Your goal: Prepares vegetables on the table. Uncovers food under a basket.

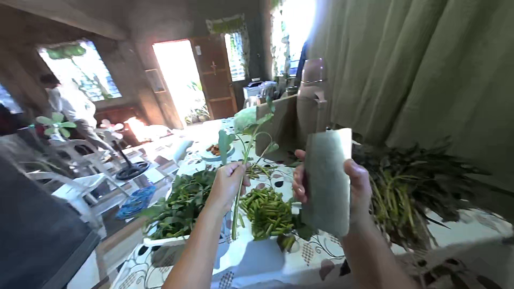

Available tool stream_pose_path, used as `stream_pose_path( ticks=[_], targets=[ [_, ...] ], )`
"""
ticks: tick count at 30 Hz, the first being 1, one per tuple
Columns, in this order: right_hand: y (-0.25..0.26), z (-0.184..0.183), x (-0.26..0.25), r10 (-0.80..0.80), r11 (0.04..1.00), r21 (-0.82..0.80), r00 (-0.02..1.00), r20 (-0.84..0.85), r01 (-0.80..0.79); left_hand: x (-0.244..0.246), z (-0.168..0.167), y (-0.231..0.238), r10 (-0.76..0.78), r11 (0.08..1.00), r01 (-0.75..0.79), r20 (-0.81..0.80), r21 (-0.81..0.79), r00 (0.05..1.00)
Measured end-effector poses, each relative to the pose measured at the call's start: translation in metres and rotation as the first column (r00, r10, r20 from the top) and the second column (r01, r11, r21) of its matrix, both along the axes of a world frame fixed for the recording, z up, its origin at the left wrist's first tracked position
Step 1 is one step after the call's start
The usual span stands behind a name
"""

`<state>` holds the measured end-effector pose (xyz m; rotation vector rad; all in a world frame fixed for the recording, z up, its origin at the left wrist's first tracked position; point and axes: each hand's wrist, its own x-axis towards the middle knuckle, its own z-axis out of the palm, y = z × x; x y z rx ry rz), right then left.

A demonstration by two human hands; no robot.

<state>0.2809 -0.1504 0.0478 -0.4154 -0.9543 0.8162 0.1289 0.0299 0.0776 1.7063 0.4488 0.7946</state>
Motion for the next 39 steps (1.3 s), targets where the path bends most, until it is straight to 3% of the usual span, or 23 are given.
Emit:
stream_pose_path(
  ticks=[4,8,14,17,19,22,24,27,28,29,31,33,34,35,36,37,39],
  targets=[
    [0.034,0.029,-0.006,-0.091,0.98,-0.14,0.944,0.319,0.142,-0.042,-0.016,0.001,0.111,0.986,-0.112,0.012,0.122,0.994],
    [0.052,0.031,-0.001,0.127,0.972,-0.236,0.823,0.553,0.009,-0.067,-0.046,-0.009,0.176,0.96,-0.192,0.092,0.205,0.98],
    [0.072,0.019,-0.006,0.35,0.914,-0.379,0.748,0.564,-0.143,-0.081,-0.078,-0.016,0.153,0.941,-0.189,0.145,0.28,0.977],
    [0.08,0.017,-0.006,0.398,0.884,-0.444,0.728,0.558,-0.142,-0.085,-0.082,-0.013,0.129,0.926,-0.176,0.159,0.335,0.979],
    [0.081,0.02,-0.012,0.371,0.873,-0.484,0.729,0.576,-0.062,-0.087,-0.081,-0.014,0.156,0.926,-0.194,0.142,0.323,0.978],
    [0.082,0.032,-0.036,0.216,0.861,-0.471,0.698,0.682,0.193,-0.089,-0.073,-0.019,0.21,0.938,-0.229,0.1,0.261,0.973],
    [0.091,0.034,-0.05,0.121,0.845,-0.388,0.574,0.81,0.368,-0.091,-0.066,-0.025,0.251,0.942,-0.265,0.093,0.207,0.964],
    [0.113,0.038,-0.077,0.072,0.805,-0.237,0.308,0.949,0.543,-0.1,-0.057,-0.031,0.346,0.925,-0.358,0.11,0.125,0.932],
    [0.122,0.038,-0.087,0.049,0.808,-0.209,0.29,0.956,0.552,-0.105,-0.055,-0.032,0.385,0.913,-0.396,0.114,0.097,0.916],
    [0.133,0.037,-0.096,0.02,0.814,-0.213,0.34,0.94,0.541,-0.111,-0.056,-0.034,0.423,0.898,-0.433,0.116,0.076,0.898],
    [0.155,0.041,-0.107,0.046,0.829,-0.347,0.566,0.823,0.438,-0.127,-0.06,-0.038,0.502,0.86,-0.509,0.114,0.043,0.858],
    [0.178,0.048,-0.11,0.227,0.812,-0.552,0.769,0.598,0.19,-0.142,-0.066,-0.036,0.589,0.805,-0.593,0.1,0.021,0.802],
    [0.188,0.052,-0.109,0.403,0.752,-0.659,0.803,0.439,-0.017,-0.149,-0.069,-0.032,0.63,0.774,-0.633,0.083,0.012,0.772],
    [0.199,0.052,-0.109,0.567,0.645,-0.734,0.778,0.272,-0.214,-0.157,-0.073,-0.026,0.66,0.749,-0.663,0.066,0.017,0.748],
    [0.206,0.05,-0.111,0.657,0.543,-0.781,0.735,0.166,-0.308,-0.163,-0.076,-0.02,0.682,0.729,-0.684,0.049,0.028,0.729],
    [0.212,0.047,-0.112,0.702,0.47,-0.819,0.701,0.122,-0.328,-0.168,-0.079,-0.014,0.697,0.715,-0.697,0.035,0.043,0.717],
    [0.212,0.045,-0.117,0.728,0.425,-0.882,0.656,0.2,-0.203,-0.175,-0.084,-0.006,0.711,0.7,-0.709,0.01,0.083,0.703]
  ],
)
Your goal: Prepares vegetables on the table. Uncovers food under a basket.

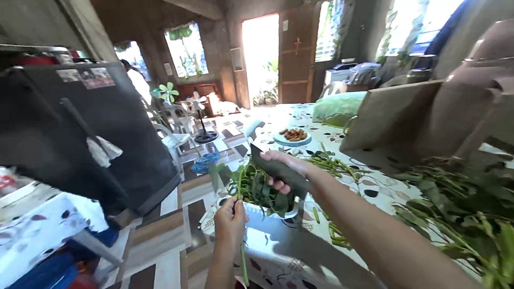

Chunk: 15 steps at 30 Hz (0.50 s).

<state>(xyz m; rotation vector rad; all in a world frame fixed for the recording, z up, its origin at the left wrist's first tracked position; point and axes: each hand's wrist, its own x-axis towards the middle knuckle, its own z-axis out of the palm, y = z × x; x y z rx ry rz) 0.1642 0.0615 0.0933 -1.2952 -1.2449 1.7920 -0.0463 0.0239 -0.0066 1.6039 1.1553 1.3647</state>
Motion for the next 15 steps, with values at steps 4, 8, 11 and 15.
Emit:
stream_pose_path(
  ticks=[4,8,11,15],
  targets=[
    [-0.005,0.003,0.02,0.214,0.974,0.081,0.976,-0.039,-0.21,0.004,0.001,0.006,-0.016,1.0,0.016,-0.039,-0.008,0.999],
    [-0.007,0.001,0.024,0.331,0.928,0.185,0.944,-0.006,-0.325,0.017,0.006,0.0,-0.104,0.994,0.105,-0.041,0.027,0.994],
    [-0.005,-0.008,0.03,0.395,0.897,0.213,0.919,0.004,-0.386,0.023,0.006,-0.002,-0.144,0.987,0.146,-0.036,0.064,0.989],
    [-0.007,-0.017,0.036,0.399,0.901,0.201,0.917,-0.031,-0.385,0.027,0.005,-0.002,-0.178,0.982,0.178,-0.004,0.057,0.984]
  ],
)
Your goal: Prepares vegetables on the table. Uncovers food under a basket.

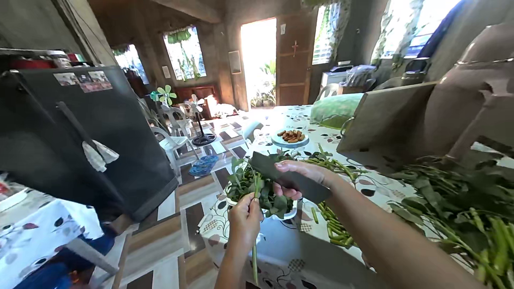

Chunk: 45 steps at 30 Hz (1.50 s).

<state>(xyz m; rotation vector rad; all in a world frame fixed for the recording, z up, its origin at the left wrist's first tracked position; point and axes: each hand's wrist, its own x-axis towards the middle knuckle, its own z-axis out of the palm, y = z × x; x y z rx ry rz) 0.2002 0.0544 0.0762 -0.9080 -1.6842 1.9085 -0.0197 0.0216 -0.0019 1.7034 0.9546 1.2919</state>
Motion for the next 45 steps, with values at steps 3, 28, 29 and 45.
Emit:
stream_pose_path(
  ticks=[3,28,29,45],
  targets=[
    [-0.008,-0.003,-0.005,-0.095,0.993,0.075,0.995,0.027,0.093,0.003,0.0,-0.001,-0.026,1.0,0.025,-0.017,-0.018,1.0],
    [-0.021,-0.012,-0.05,-0.542,0.838,0.159,0.832,0.119,0.523,0.011,0.014,-0.007,-0.044,0.971,0.058,0.065,-0.234,0.997],
    [-0.023,-0.011,-0.055,-0.578,0.814,0.189,0.799,0.165,0.549,0.012,0.016,-0.008,-0.039,0.962,0.063,0.093,-0.265,0.995],
    [-0.01,-0.006,-0.009,-0.146,0.982,-0.132,0.985,-0.086,0.134,0.015,0.016,0.01,-0.054,0.943,0.093,0.128,-0.32,0.99]
  ],
)
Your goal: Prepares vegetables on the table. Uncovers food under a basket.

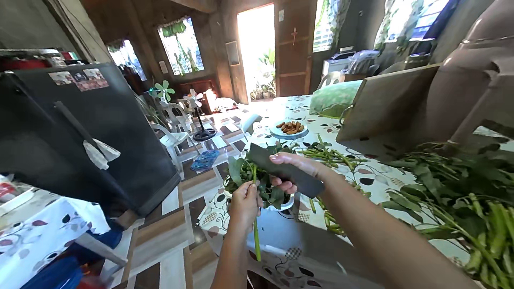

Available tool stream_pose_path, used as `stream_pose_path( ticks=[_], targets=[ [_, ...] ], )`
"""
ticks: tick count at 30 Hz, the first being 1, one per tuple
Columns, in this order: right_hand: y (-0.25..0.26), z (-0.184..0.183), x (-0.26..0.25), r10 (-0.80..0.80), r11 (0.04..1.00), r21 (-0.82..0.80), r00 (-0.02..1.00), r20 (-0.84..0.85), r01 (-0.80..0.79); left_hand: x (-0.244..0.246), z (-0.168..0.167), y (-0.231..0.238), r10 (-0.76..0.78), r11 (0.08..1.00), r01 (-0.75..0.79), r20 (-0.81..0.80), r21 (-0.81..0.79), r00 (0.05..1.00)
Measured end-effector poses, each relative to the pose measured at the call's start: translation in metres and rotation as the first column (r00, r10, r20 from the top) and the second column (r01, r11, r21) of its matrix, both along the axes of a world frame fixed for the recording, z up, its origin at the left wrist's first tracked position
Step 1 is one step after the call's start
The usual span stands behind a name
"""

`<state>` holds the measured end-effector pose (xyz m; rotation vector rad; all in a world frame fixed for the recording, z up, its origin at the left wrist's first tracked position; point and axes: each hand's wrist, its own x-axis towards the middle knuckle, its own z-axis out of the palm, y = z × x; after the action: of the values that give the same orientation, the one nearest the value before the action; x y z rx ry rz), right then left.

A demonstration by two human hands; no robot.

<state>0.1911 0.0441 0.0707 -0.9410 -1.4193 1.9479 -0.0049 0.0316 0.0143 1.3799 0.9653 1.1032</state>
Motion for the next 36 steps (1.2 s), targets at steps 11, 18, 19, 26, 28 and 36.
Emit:
stream_pose_path(
  ticks=[11,18,19,26,28,36],
  targets=[
    [-0.019,-0.004,-0.02,-0.244,0.95,0.253,0.937,0.248,0.18,0.009,0.004,-0.008,-0.018,1.0,0.018,0.041,0.001,0.999],
    [-0.006,0.037,-0.017,-0.147,0.97,0.242,0.875,0.461,0.035,-0.009,0.008,0.002,0.131,0.991,-0.131,0.019,0.011,0.991],
    [-0.003,0.049,-0.016,-0.146,0.968,0.25,0.834,0.532,0.01,-0.011,0.008,0.003,0.138,0.99,-0.139,0.032,0.011,0.99],
    [0.012,0.082,-0.025,-0.258,0.963,0.257,0.524,0.812,0.075,-0.008,0.001,0.008,0.147,0.989,-0.149,0.125,0.009,0.981],
    [0.01,0.087,-0.024,-0.26,0.952,0.303,0.627,0.734,0.04,-0.008,0.0,0.007,0.156,0.988,-0.153,0.13,-0.031,0.979],
    [-0.006,0.049,-0.013,-0.024,0.934,0.336,0.916,0.399,-0.123,-0.002,-0.007,-0.002,0.007,0.993,-0.023,0.139,0.114,0.99]
  ],
)
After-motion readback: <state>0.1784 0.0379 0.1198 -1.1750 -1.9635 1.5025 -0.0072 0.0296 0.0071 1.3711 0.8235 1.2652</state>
